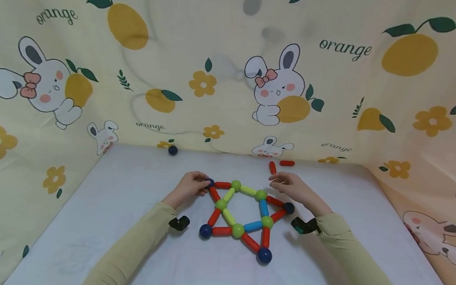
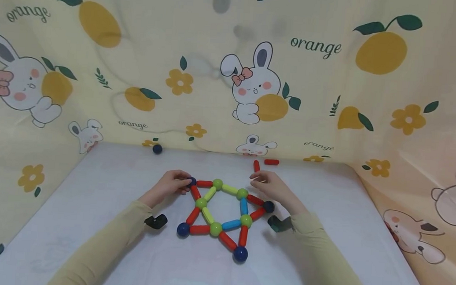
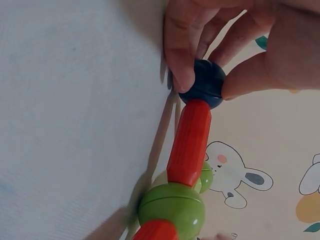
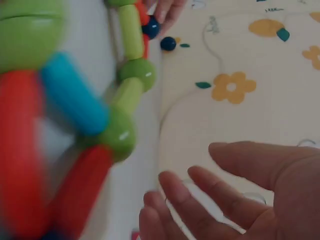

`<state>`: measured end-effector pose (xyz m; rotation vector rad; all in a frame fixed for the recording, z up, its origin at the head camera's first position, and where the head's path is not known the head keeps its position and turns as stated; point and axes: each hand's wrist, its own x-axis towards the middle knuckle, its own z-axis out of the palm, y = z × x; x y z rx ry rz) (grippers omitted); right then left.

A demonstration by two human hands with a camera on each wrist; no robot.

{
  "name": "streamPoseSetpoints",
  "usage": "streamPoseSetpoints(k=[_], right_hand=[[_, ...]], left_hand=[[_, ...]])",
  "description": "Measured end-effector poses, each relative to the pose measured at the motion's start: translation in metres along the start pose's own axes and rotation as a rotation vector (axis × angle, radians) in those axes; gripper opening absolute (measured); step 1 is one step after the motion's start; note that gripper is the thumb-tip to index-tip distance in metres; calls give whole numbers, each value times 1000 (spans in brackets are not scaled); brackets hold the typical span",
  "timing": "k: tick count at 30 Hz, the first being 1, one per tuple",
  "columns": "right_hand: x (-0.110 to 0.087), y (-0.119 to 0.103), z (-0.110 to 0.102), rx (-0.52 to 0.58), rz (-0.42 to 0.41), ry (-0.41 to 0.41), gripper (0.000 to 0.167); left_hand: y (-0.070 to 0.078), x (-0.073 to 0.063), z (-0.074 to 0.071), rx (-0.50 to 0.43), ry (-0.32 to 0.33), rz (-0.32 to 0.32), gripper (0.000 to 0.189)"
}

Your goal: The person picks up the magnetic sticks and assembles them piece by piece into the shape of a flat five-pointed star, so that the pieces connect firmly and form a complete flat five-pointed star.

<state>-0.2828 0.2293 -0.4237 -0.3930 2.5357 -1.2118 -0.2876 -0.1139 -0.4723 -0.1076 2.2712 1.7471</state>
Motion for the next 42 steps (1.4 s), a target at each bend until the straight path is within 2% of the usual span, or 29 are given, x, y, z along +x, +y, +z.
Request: streamPoseSetpoints(k=[9, 14, 18, 24, 29, 35, 42], right_hand=[[54, -40, 30, -14, -62, -123, 40], [80, -42, 48, 64, -72, -205, 38], [92, -40, 58, 67, -21, -266, 37], [100, -44, 69, -1, -10, -304, 31], [103, -50, 75, 35, -29, -334, 31], [104, -49, 77, 62, -21, -327, 30], [100, -45, 72, 21, -49, -316, 31]], left_hand=[[-2, 1, -2, 3, -15, -11, 27], [-1, 2, -2, 5, -19, -11, 27], [-2, 3, -2, 2, -21, -22, 27], [-1, 3, -2, 7, -22, -14, 27], [-1, 4, -2, 3, -17, -9, 26], [-1, 4, -3, 1, -24, -23, 27], [0, 2, -6, -8, -43, -29, 32]])
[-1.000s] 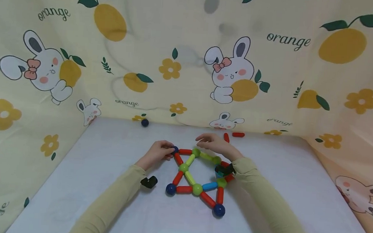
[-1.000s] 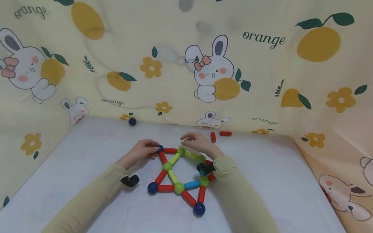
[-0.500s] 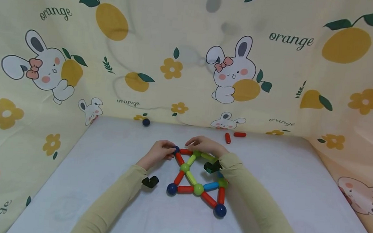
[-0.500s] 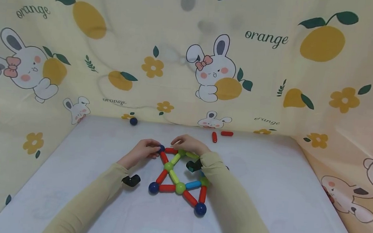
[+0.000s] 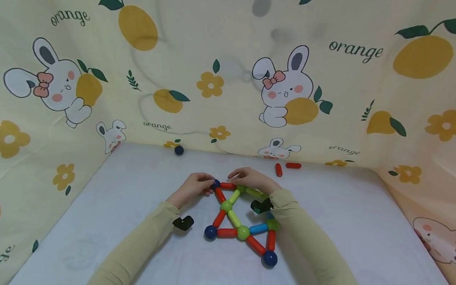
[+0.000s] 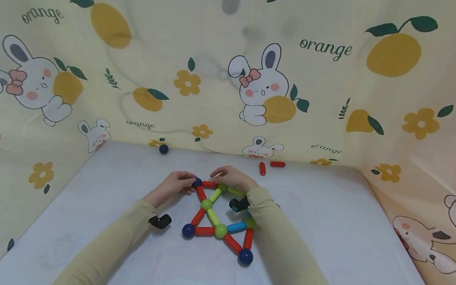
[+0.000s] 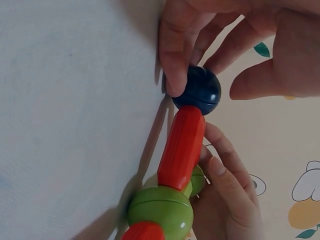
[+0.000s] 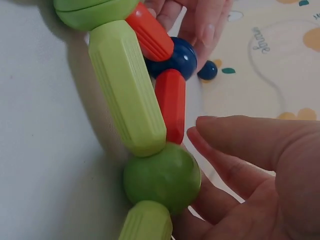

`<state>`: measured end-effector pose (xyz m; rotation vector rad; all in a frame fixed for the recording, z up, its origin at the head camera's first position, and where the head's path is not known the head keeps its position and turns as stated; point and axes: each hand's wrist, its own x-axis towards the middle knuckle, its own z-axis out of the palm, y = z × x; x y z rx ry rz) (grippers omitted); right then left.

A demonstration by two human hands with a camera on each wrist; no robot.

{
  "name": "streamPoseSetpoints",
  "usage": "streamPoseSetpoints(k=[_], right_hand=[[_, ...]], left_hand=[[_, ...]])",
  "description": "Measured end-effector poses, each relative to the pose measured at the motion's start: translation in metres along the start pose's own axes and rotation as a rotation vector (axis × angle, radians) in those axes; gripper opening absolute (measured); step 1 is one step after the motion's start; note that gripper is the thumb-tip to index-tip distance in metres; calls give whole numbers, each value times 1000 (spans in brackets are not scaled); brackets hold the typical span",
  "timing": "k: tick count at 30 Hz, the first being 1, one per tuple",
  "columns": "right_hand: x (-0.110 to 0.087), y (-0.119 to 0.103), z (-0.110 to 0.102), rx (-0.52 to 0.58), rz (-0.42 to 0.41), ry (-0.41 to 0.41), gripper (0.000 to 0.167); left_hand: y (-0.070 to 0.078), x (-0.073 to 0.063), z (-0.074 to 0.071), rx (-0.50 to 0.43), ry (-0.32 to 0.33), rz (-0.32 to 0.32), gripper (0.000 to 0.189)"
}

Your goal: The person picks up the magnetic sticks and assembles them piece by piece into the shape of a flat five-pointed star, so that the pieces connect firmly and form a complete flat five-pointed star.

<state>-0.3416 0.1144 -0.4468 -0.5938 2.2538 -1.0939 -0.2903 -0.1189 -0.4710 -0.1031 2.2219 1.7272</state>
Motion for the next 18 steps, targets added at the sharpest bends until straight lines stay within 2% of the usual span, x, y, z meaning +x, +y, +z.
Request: streamPoseSetpoints(k=[5, 10, 13, 18], right_hand=[[-7, 6, -5, 20, 15, 13, 34], [-13, 14, -11, 64, -8, -13, 36], [-16, 18, -15, 96, -34, -35, 35], [-17, 21, -18, 104, -53, -47, 36]], left_hand=[[2, -9, 0, -11, -12, -30, 39], [1, -31, 1, -24, -33, -51, 47], [-3, -46, 3, -35, -91, -48, 50], [-10, -71, 7, -26, -239, -5, 51]])
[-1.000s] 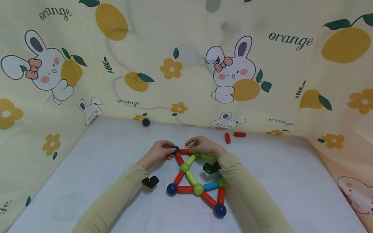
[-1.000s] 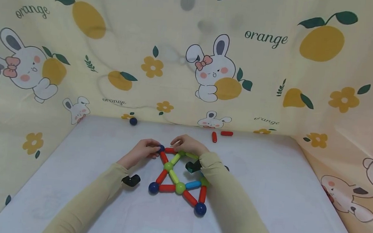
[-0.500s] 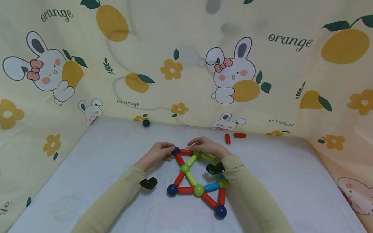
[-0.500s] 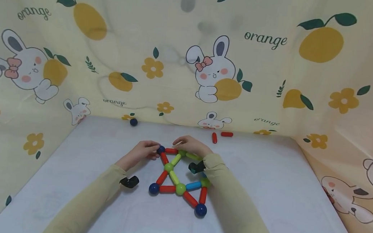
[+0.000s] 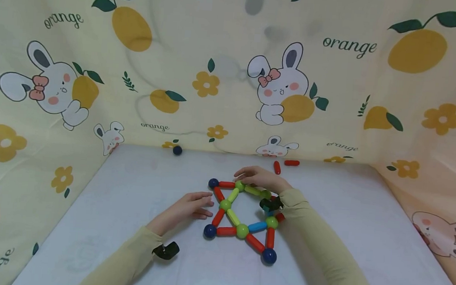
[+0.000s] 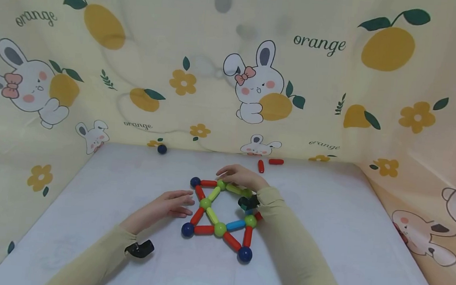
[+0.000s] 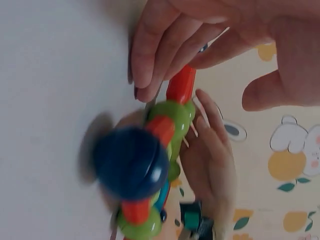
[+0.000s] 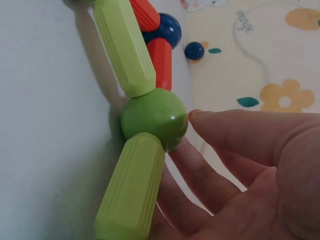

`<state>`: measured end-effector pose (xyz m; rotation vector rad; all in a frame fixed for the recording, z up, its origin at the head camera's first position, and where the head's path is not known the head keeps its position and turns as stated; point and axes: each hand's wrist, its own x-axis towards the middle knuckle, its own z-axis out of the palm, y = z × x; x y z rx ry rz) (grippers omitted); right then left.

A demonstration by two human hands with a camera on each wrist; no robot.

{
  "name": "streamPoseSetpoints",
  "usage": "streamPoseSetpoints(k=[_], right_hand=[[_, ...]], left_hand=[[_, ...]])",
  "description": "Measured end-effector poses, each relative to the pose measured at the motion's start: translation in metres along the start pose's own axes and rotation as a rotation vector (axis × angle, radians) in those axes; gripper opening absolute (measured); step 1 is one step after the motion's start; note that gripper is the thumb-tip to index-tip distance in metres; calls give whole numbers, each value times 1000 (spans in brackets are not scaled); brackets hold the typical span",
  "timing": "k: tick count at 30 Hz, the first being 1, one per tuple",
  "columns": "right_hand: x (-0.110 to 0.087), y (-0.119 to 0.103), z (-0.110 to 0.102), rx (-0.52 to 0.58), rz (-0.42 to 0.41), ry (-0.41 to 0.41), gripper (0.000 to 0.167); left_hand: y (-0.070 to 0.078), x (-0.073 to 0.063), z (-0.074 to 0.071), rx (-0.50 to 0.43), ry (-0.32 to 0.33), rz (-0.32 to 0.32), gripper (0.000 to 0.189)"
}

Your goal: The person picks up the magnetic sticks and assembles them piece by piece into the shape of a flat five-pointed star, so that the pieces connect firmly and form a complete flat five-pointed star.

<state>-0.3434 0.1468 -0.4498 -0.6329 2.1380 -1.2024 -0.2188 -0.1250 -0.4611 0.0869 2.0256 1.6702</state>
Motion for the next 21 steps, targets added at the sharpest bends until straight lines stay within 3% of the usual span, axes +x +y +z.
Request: streamPoseSetpoints(k=[4, 7, 14, 21], right_hand=[[-2, -1, 1, 0, 15, 2, 36], [-4, -3, 2, 8, 21, 1, 36], [-10, -5, 1, 36, 39, 6, 38], [-21, -1, -6, 112, 66, 43, 46]], left_hand=[[-6, -15, 7, 56, -73, 33, 50], [-11, -22, 14, 120, -79, 71, 50], [-16, -26, 26, 238, 4, 168, 52], [-11, -24, 13, 363, 126, 255, 44]])
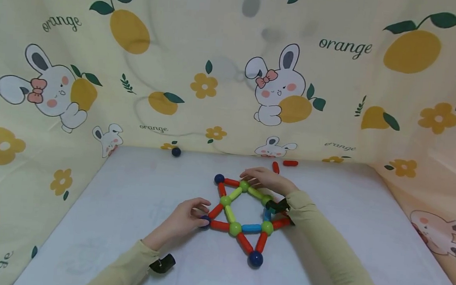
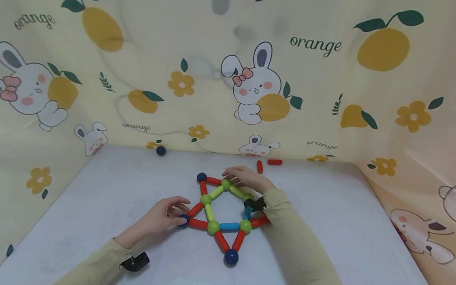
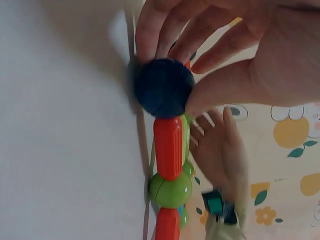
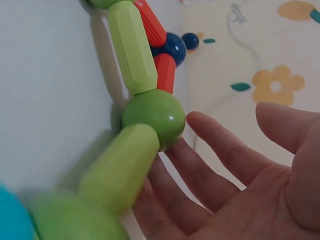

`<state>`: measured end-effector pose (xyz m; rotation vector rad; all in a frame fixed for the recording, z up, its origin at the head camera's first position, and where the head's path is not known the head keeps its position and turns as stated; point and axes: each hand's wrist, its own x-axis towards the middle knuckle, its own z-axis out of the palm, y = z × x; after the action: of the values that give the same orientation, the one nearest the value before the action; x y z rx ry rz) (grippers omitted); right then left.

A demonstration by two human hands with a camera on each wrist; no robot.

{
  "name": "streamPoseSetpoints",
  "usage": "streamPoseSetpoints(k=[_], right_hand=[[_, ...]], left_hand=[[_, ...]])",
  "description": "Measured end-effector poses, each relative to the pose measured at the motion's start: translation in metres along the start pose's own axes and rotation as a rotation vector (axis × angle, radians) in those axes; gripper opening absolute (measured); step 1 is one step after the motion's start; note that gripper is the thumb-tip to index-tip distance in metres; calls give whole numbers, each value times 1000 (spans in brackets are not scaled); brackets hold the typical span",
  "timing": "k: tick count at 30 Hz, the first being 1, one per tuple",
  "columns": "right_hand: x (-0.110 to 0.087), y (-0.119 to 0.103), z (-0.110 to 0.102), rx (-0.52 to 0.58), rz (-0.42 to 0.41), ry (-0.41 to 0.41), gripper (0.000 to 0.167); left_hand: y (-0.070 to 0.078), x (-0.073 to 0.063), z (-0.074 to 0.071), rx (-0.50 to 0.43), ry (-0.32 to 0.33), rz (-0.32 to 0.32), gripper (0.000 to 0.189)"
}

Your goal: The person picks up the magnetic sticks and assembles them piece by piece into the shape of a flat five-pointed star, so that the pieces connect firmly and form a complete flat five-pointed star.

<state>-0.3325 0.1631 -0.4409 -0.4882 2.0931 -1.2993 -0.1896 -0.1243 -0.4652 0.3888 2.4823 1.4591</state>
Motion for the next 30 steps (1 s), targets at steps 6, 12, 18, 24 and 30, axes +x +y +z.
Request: streamPoseSetpoints(k=[6, 12, 18, 24, 30], right_hand=[[-15, 9, -11, 53, 32, 29, 48], [-31, 20, -17, 59, 39, 36, 42], [-40, 29, -25, 28, 29, 42, 42], [-39, 41, -47, -69, 36, 229, 42], [-36, 50, -66, -235, 42, 460, 38]], left_hand=[[-3, 17, -12, 43, 100, -41, 33], [-12, 41, -24, 69, 146, -66, 27], [-23, 65, -39, 47, 170, -78, 29], [-26, 72, -47, -19, 195, -131, 30], [-26, 74, -48, -34, 193, -130, 30]])
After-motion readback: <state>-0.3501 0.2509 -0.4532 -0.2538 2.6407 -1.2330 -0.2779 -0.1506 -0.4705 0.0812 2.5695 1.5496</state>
